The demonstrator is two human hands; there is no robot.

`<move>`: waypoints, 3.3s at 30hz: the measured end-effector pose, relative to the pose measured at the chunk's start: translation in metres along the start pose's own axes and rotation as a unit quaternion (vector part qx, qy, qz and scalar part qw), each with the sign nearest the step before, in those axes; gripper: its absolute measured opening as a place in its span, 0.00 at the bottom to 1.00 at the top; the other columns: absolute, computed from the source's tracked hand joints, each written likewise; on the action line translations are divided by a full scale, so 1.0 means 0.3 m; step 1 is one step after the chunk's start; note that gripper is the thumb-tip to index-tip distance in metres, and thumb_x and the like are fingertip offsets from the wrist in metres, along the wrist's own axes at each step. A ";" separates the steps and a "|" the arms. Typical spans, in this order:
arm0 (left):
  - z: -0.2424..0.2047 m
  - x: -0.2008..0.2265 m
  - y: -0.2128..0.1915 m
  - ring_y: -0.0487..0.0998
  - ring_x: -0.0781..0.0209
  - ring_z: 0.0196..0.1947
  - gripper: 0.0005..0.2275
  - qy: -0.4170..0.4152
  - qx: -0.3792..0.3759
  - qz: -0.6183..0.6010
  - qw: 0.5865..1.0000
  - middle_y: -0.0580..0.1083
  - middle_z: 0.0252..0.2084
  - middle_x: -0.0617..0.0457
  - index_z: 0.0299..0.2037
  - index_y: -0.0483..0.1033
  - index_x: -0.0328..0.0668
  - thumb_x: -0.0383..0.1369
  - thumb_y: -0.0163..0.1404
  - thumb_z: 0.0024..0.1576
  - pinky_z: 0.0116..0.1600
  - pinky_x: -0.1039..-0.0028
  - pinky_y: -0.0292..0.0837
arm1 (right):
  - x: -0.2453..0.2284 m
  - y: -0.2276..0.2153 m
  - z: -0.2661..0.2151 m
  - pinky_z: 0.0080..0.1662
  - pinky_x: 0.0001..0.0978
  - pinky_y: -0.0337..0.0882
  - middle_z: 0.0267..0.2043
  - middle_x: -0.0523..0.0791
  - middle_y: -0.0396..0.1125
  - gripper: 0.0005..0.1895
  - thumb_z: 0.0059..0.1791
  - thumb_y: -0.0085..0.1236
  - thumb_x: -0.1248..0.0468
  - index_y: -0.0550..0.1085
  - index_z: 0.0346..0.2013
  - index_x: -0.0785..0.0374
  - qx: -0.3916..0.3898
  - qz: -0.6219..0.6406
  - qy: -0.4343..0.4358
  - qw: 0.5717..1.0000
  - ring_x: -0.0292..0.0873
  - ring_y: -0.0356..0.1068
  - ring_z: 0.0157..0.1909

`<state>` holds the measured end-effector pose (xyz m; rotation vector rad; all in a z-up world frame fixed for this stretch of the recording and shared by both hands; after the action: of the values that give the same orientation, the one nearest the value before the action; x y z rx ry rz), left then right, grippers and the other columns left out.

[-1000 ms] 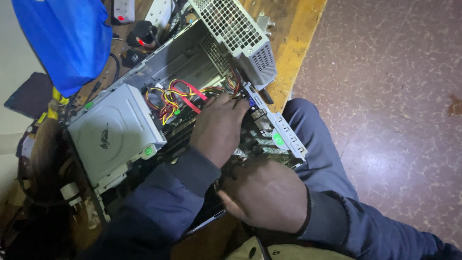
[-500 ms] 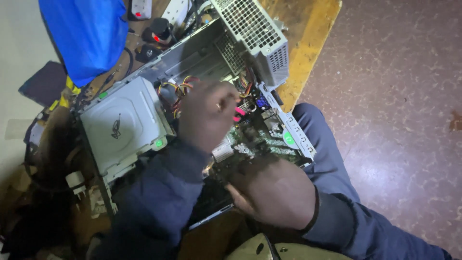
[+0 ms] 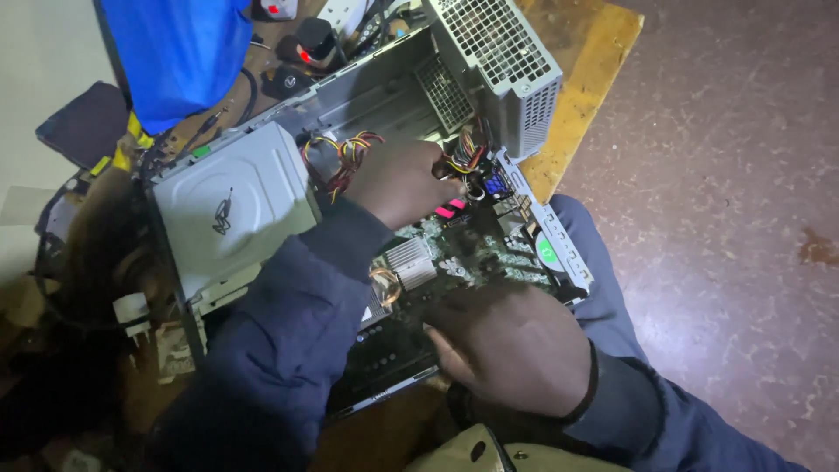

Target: The person works on an open desktop computer case resting on their lap, connecting and disconnecting internal power cables to the motherboard and power supply unit. They also handle the optical drive and power supply unit, moving them within the case.

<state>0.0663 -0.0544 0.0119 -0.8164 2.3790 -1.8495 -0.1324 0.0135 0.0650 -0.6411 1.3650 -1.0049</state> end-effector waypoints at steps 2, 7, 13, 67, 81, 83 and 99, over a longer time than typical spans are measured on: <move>0.021 -0.005 0.048 0.79 0.39 0.40 0.21 0.010 0.034 0.034 0.999 0.78 0.34 0.47 0.30 0.78 0.42 0.53 0.59 0.61 0.43 0.47 0.68 | 0.004 0.001 0.004 0.28 0.57 0.69 0.30 0.47 0.75 0.16 0.58 0.50 0.52 0.78 0.34 0.57 -0.006 -0.011 -0.001 1.000 0.60 0.74 0.29; 0.015 0.017 0.082 0.79 0.45 0.40 0.15 0.107 0.178 0.132 0.969 0.77 0.31 0.53 0.24 0.83 0.49 0.45 0.57 0.61 0.38 0.47 0.71 | 0.002 0.023 0.009 0.29 0.57 0.70 0.32 0.48 0.75 0.20 0.58 0.50 0.49 0.79 0.34 0.59 -0.023 -0.032 -0.001 0.999 0.61 0.74 0.29; 0.030 0.000 0.074 0.78 0.34 0.34 0.20 0.149 0.082 0.080 0.982 0.75 0.30 0.42 0.25 0.76 0.40 0.45 0.54 0.65 0.38 0.39 0.69 | 0.005 0.019 0.004 0.28 0.60 0.68 0.31 0.49 0.75 0.17 0.58 0.50 0.50 0.79 0.38 0.57 -0.016 -0.029 0.007 0.999 0.64 0.73 0.29; -0.054 -0.017 0.064 0.73 0.33 0.25 0.09 0.095 0.148 0.085 0.981 0.73 0.22 0.43 0.16 0.69 0.41 0.27 0.50 0.49 0.30 0.43 0.66 | 0.021 0.016 -0.013 0.30 0.57 0.69 0.32 0.48 0.73 0.20 0.59 0.49 0.49 0.78 0.35 0.60 0.011 -0.010 -0.010 1.000 0.62 0.72 0.31; -0.052 -0.028 0.058 0.71 0.32 0.26 0.22 0.058 0.080 0.019 0.995 0.70 0.22 0.41 0.19 0.64 0.38 0.37 0.58 0.63 0.34 0.41 0.58 | 0.034 0.035 -0.011 0.27 0.57 0.68 0.33 0.48 0.73 0.20 0.60 0.46 0.49 0.78 0.37 0.58 -0.023 -0.013 -0.016 1.000 0.60 0.72 0.27; -0.057 -0.032 0.054 0.66 0.38 0.25 0.23 0.060 0.083 -0.008 0.995 0.66 0.20 0.42 0.19 0.61 0.40 0.37 0.58 0.63 0.34 0.44 0.55 | 0.032 0.032 -0.006 0.28 0.57 0.68 0.33 0.48 0.73 0.19 0.60 0.47 0.49 0.78 0.38 0.57 -0.024 -0.012 -0.015 1.000 0.60 0.72 0.27; 0.002 -0.030 0.130 0.78 0.33 0.33 0.17 0.050 0.054 0.121 0.990 0.76 0.26 0.41 0.22 0.77 0.39 0.38 0.56 0.62 0.39 0.41 0.73 | 0.036 0.046 -0.003 0.30 0.58 0.70 0.32 0.49 0.73 0.21 0.60 0.48 0.48 0.79 0.35 0.58 -0.044 -0.017 0.002 0.999 0.61 0.73 0.27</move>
<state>0.0591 -0.0450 -0.0263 -0.4142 2.2868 -1.9400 -0.1314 0.0107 0.0477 -0.7306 1.4121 -0.9779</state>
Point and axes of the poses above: each hand's wrist, its own z-axis towards the middle knuckle, its own y-axis out of the palm, x = y × z, the point moved 6 cm from there along z, towards the middle knuckle
